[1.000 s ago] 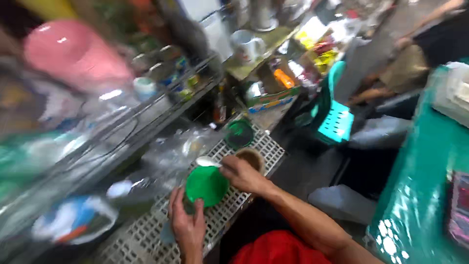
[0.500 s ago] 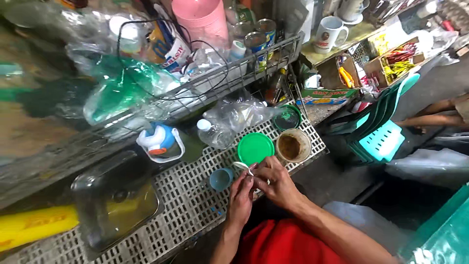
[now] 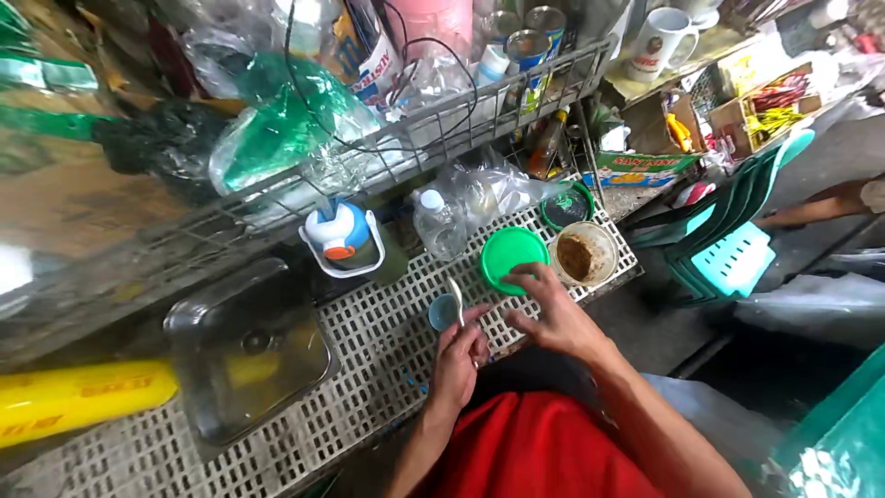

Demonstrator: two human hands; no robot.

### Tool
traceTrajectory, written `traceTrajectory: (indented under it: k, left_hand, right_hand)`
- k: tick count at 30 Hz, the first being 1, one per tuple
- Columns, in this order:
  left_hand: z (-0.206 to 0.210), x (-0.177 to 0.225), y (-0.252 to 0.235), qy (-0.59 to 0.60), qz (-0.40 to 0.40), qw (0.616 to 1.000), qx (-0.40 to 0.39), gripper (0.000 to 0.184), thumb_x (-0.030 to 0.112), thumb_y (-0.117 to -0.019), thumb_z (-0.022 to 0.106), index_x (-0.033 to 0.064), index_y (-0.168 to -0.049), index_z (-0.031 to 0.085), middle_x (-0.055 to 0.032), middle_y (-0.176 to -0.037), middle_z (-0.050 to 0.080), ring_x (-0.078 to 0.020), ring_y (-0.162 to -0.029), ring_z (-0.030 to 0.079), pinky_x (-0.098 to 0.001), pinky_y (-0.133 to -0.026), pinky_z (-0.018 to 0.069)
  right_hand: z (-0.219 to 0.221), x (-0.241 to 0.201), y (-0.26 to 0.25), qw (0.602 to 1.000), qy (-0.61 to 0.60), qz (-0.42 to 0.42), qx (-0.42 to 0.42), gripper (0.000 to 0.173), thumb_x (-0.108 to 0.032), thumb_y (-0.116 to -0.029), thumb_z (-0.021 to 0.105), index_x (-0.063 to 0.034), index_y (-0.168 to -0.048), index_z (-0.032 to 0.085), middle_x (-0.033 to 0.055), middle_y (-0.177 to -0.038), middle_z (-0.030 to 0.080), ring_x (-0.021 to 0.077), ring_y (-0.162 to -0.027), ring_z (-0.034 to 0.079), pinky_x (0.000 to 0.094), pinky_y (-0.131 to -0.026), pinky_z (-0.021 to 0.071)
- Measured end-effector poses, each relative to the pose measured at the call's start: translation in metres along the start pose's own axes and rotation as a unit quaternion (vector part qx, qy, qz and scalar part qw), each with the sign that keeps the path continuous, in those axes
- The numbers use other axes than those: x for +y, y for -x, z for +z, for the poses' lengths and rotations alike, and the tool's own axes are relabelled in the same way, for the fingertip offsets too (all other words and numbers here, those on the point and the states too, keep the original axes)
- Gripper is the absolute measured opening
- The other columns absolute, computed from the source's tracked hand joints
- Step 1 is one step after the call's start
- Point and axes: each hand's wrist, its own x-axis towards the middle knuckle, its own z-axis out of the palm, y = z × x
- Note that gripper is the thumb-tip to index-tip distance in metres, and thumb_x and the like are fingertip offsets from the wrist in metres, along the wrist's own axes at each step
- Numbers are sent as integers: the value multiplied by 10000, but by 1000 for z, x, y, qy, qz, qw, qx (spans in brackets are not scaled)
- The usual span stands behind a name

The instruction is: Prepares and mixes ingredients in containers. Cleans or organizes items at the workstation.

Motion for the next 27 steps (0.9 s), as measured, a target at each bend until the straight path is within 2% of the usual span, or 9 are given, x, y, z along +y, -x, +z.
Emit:
traceTrajectory:
  k: [2,4,5,7,10,13,16,19,27]
  left_hand:
    - [2,-4,-6,-8,-7,999,30,385,63,-1040,322,-36,-1273,612,-18,-708,606,-102,-574,568,-259,-559,516]
    - [7,-10,-11,-13,-33,998,47,394,84,-1065,318,-43,-1336,575,-156,-1100,695,-225,-899,695,-371,-771,594]
    - [11,-12,-14,-8,-50,997,53,409,93,-1070,315,-37,-1385,539,-191,-1293,637,-269,-1064,682,-417,-867,589]
    - [19,-19,-21,8,-76,995,67,428,107,-1076,313,-18,-1458,460,-201,-1477,502,-293,-1232,607,-449,-956,554]
    - [26,-27,-35,32,-96,989,105,410,117,-1087,324,-2,-1466,427,-200,-1475,481,-286,-1230,591,-442,-949,545]
    - [33,-28,-50,68,-109,981,144,372,131,-1100,321,-15,-1415,456,-211,-1421,531,-294,-1208,609,-453,-944,546]
    - [39,-33,-63,90,-120,977,151,341,146,-1099,326,-12,-1344,502,-193,-1320,591,-284,-1140,631,-443,-887,559]
    - [41,-37,-69,109,-125,975,150,367,175,-1110,307,2,-1379,487,-189,-1340,588,-291,-1147,632,-442,-878,561]
    - [41,-40,-77,128,-130,972,150,378,217,-1114,343,30,-1411,484,-170,-1372,581,-281,-1148,639,-436,-884,562]
  right_hand:
    - [-6,11,-15,994,95,37,27,602,-567,-896,642,-174,-1352,653,135,-1360,592,347,-1259,538,571,-983,479]
    - [-5,16,-34,979,180,93,1,736,-654,-866,622,-209,-1450,570,167,-1479,501,403,-1356,454,618,-1004,436]
    - [-3,17,-43,971,200,126,-22,796,-687,-855,615,-224,-1495,521,183,-1537,442,426,-1411,397,644,-1033,409]
    - [7,17,-60,959,214,175,-59,896,-741,-834,603,-243,-1558,433,210,-1606,344,460,-1474,303,704,-1073,350]
    - [24,16,-76,942,242,215,-90,995,-816,-789,581,-275,-1594,359,216,-1650,250,491,-1503,226,766,-1054,323]
    - [36,13,-84,932,255,240,-92,1044,-790,-762,636,-284,-1613,305,251,-1681,145,533,-1527,117,831,-1048,246]
    - [43,16,-90,929,256,257,-73,1105,-796,-744,653,-303,-1638,230,251,-1685,123,551,-1524,92,866,-1036,208]
    - [46,18,-100,922,263,276,-70,1151,-813,-727,645,-317,-1651,171,256,-1690,91,569,-1519,74,879,-1019,203]
    - [40,21,-105,938,240,241,-71,1129,-776,-666,730,-326,-1606,297,267,-1641,214,560,-1452,259,822,-953,345]
